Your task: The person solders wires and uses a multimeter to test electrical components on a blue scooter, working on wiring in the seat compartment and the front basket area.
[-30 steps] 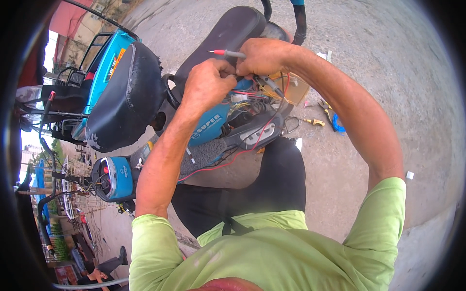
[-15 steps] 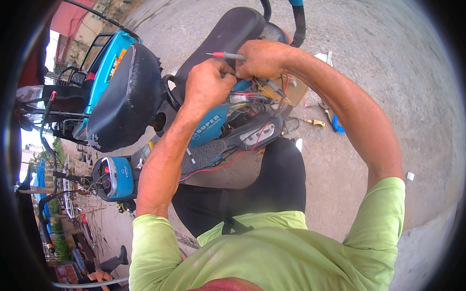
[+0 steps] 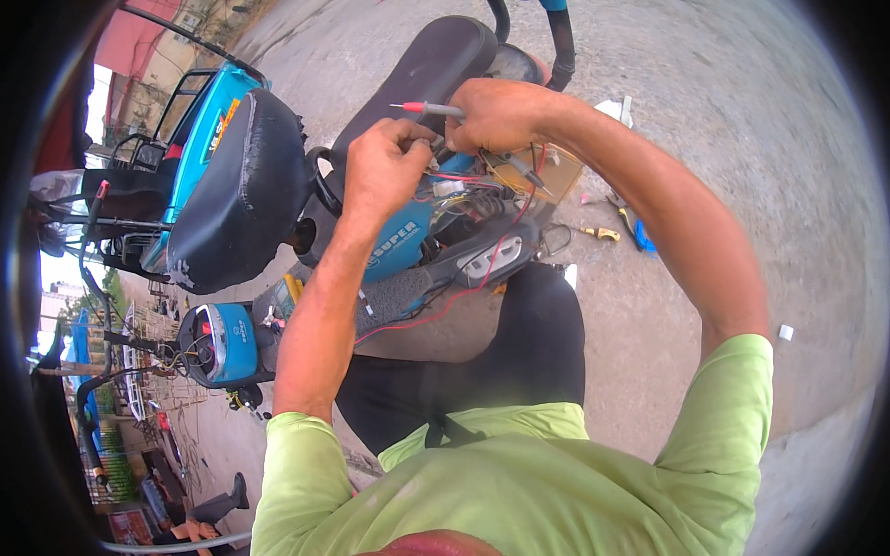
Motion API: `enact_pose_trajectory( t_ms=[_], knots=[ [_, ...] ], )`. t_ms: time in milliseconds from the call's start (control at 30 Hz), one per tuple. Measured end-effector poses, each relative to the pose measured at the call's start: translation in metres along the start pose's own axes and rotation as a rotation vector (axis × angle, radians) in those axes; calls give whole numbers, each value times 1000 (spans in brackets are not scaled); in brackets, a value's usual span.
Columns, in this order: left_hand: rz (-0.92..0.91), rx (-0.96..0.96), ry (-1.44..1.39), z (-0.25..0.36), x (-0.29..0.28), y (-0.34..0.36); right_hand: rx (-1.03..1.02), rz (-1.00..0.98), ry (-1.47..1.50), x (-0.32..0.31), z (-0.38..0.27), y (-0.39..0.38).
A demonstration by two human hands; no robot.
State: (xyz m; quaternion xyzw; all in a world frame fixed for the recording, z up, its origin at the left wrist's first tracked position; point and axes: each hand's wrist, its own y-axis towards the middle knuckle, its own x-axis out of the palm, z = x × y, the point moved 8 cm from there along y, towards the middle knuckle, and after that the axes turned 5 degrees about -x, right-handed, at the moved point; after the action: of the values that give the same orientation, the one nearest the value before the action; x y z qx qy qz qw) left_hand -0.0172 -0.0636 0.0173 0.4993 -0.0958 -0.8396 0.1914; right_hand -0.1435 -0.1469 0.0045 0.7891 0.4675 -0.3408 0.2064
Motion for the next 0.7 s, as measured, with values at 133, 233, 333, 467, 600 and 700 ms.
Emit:
enact_pose_trajectory(
  t_ms=[133, 233, 333, 467, 600, 700],
  knots=[
    [-185, -99, -231, -3, 4, 8, 36, 49, 43, -3, -1, -5],
    [-309, -202, -231, 4, 5, 9, 74, 40, 61, -2, 1, -4],
    [-364, -267, -202, 3, 10, 7, 61, 56, 87, -2, 0, -3],
    [-215, -113, -24, 6, 10, 8, 36, 41, 76, 0, -4, -3],
    [-176, -77, 71, 12, 9, 7, 51, 48, 55, -2, -5, -5],
    [-251, -118, 24, 11, 9, 9, 64, 63, 53, -3, -2, -4]
  ],
)
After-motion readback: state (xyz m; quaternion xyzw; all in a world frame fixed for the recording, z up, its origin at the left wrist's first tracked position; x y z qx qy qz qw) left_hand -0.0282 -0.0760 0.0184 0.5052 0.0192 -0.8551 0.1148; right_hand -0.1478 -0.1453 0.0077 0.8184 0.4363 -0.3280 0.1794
